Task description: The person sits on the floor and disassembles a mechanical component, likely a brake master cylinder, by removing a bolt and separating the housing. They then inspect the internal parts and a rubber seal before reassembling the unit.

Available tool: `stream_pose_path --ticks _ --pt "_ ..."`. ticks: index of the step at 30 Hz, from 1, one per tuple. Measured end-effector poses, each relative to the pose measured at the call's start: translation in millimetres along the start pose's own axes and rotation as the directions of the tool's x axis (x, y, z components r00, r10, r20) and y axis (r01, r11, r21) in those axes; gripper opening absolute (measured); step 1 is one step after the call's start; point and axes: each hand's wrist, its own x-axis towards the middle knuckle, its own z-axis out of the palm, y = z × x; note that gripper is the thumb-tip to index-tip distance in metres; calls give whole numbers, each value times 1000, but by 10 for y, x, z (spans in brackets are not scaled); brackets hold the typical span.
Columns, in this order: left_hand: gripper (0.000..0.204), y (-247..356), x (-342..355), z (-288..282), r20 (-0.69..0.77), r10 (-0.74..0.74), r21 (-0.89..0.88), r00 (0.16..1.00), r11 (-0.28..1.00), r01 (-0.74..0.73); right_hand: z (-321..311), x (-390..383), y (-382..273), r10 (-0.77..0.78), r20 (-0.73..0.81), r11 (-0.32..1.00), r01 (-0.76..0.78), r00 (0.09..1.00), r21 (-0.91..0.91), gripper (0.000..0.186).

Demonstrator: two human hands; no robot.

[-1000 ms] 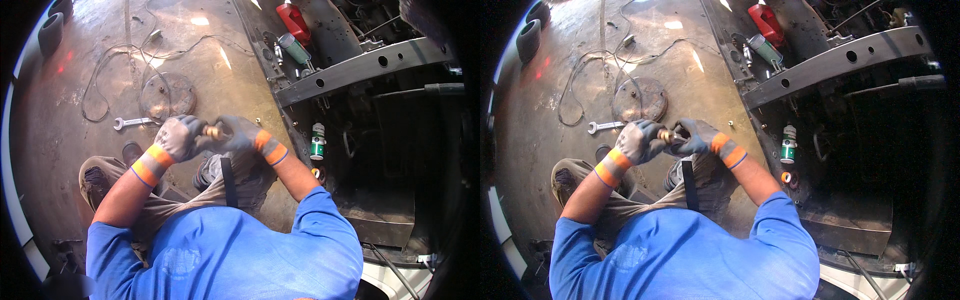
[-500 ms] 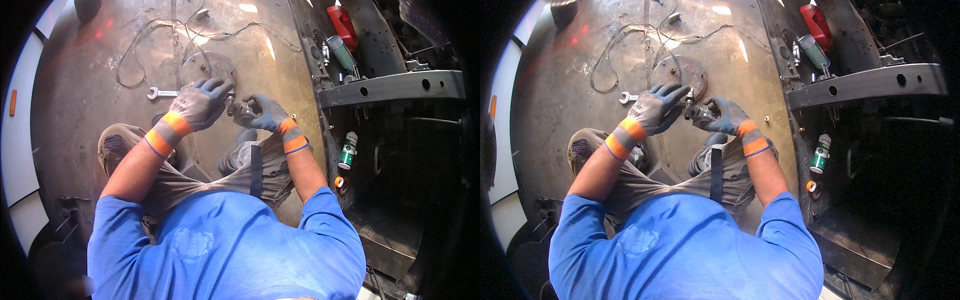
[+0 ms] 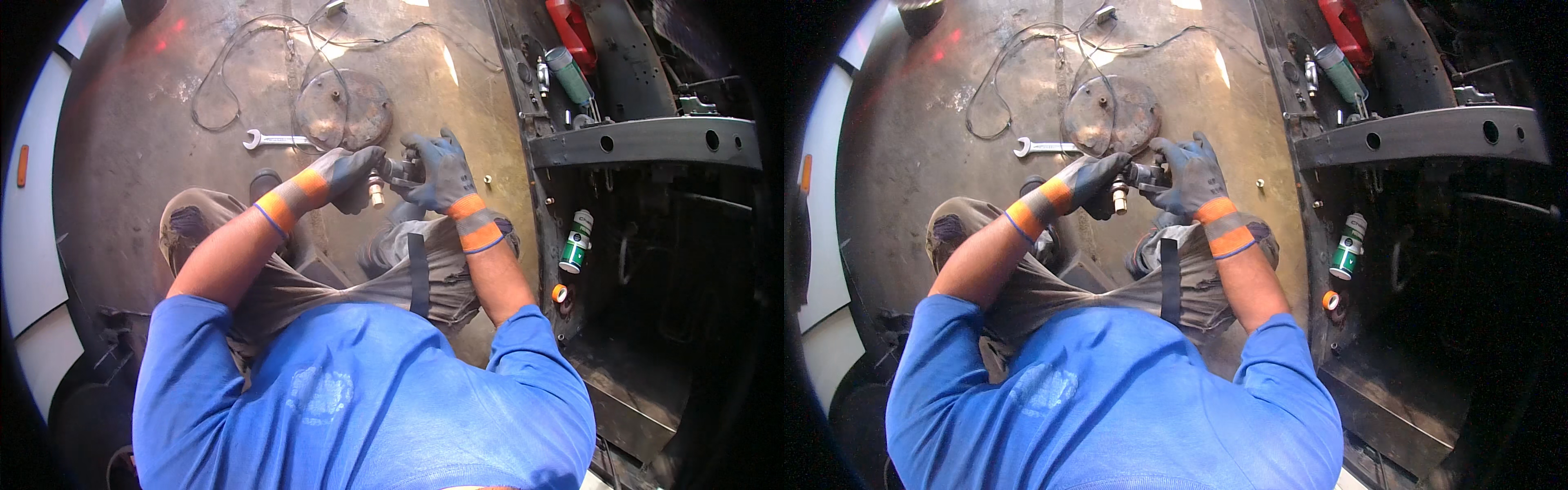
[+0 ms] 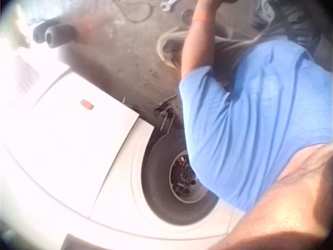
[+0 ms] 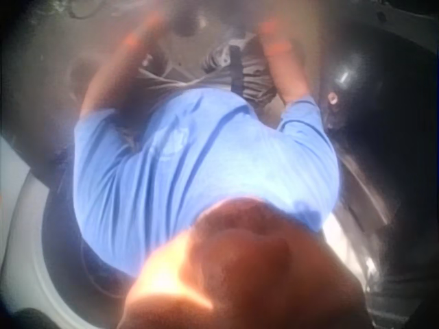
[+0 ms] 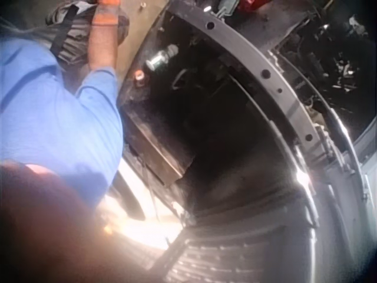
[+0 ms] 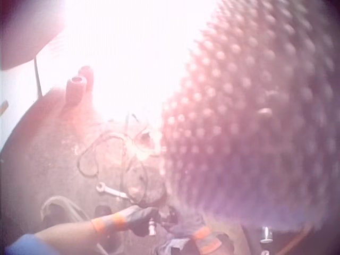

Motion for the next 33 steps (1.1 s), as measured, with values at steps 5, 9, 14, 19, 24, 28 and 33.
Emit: stream_pose_path --ticks 5,9,14,19,24,28,33 --pt "46 -10 -106 -180 -247 533 695 809 679 -235 -43 4 62 171 97 981 -178 981 72 68" --pt "54 95 -228 -28 -39 801 805 597 379 -456 -65 -18 41 163 59 982 -168 985 83 69" --pt "43 -3 -38 80 -249 200 -17 948 977 -211 -36 -7 -58 78 49 993 -82 996 81 73" --pt "47 20 7 103 -76 -84 -415 994 909 45 -1 -28 -60 14 33 997 -16 999 73 75" --pt "44 -29 52 85 -136 -27 -350 990 936 -23 -25 -22 -51 52 28 994 -54 998 92 74" --pt "42 84 -23 32 -93 -51 -415 994 910 7 -57 -25 -39 62 -1 992 -62 998 113 74" --pt "43 114 -80 16 -128 -12 -384 992 923 -38 -65 -40 -8 72 -23 986 -68 997 151 75"
